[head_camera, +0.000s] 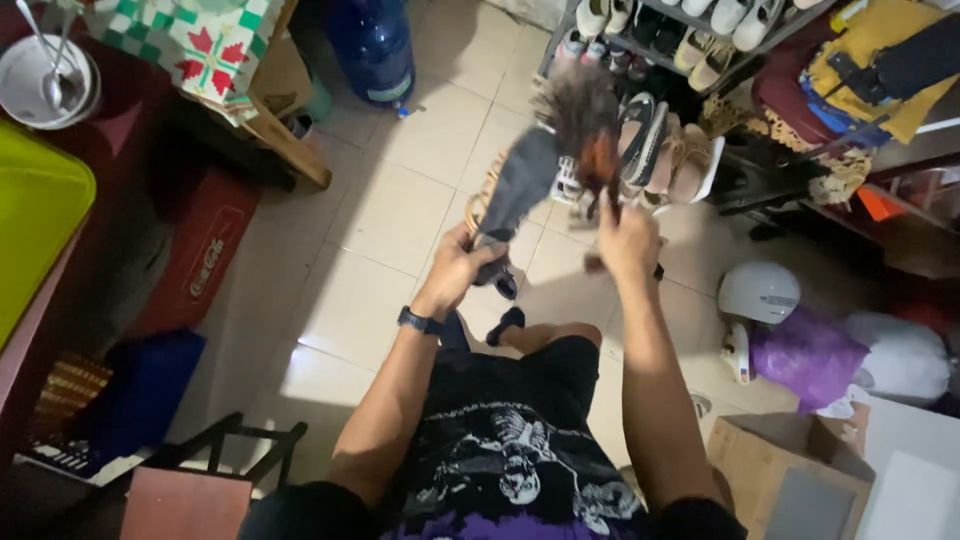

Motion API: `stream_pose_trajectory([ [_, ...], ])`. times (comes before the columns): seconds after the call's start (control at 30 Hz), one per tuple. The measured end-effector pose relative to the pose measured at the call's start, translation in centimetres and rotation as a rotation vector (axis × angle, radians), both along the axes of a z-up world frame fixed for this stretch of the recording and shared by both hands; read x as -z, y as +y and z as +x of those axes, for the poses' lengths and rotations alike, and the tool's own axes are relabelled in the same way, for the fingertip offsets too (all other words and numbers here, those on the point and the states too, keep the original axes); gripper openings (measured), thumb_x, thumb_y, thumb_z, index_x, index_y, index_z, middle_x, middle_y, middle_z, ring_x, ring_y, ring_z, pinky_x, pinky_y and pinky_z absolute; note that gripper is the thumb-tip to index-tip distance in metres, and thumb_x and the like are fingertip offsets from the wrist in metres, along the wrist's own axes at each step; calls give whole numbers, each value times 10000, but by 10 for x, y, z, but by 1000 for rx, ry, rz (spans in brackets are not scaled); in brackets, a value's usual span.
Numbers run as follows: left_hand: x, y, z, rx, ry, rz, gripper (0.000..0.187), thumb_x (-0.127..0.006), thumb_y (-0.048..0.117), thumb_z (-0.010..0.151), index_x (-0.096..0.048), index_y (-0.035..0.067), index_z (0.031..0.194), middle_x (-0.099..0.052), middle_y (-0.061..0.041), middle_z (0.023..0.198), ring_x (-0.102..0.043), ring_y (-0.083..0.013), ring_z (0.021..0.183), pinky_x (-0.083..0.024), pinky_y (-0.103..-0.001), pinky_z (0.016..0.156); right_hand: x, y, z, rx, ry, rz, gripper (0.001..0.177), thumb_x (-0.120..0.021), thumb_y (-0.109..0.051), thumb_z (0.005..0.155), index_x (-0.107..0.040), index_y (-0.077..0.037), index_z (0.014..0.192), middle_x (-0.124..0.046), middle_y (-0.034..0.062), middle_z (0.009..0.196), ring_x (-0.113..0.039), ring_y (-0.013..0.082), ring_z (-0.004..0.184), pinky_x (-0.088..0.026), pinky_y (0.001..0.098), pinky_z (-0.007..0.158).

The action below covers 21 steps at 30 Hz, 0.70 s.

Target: The person uses a brush to clean several pairs of shoes, including a black slip-on, a beige sandal, and a black sandal. The person holds each shoe and brushes the upper and sole surfaces before placing them on the floor.

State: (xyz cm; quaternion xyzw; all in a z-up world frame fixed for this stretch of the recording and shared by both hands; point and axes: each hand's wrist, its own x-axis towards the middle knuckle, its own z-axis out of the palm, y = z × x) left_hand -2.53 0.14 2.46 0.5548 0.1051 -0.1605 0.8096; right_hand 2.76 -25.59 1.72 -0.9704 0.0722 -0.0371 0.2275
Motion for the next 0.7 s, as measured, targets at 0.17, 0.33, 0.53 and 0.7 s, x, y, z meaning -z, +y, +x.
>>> stream_pose_trajectory([
  [0.17,-9,17,10,-90,-79,236,402,-743,-48,781,-610,-7,1158,-706,-81,956,-680,-144,843,-578,-276,731,-7,14,-4,-113,79,154,633,-532,-598,1043,-706,-55,768,-654,149,623,-675,315,576,-520,449,573],
  [0.33,-2,36,13,-245,-186,399,339,-746,-65,794,-692,-43,1128,-722,-72,977,-648,-127,878,-563,-280,785,25,31,-3,-278,61,87,548,-616,-545,1007,-712,-57,776,-667,146,635,-675,311,575,-520,439,564],
  [0.53,2,52,20,-467,-160,272,336,-844,44,832,-665,-29,1107,-747,-65,1011,-687,-122,901,-566,-261,816,18,10,-2,-52,-130,355,477,-589,-447,1059,-710,-5,929,-701,189,745,-713,336,681,-545,434,667],
  [0.7,14,52,26,-573,-141,257,341,-808,90,900,-686,-20,1199,-742,-64,1027,-684,-112,900,-571,-248,812,1,32,-36,-270,-11,339,460,-573,-423,1055,-721,-10,916,-696,219,768,-708,376,711,-532,464,681],
])
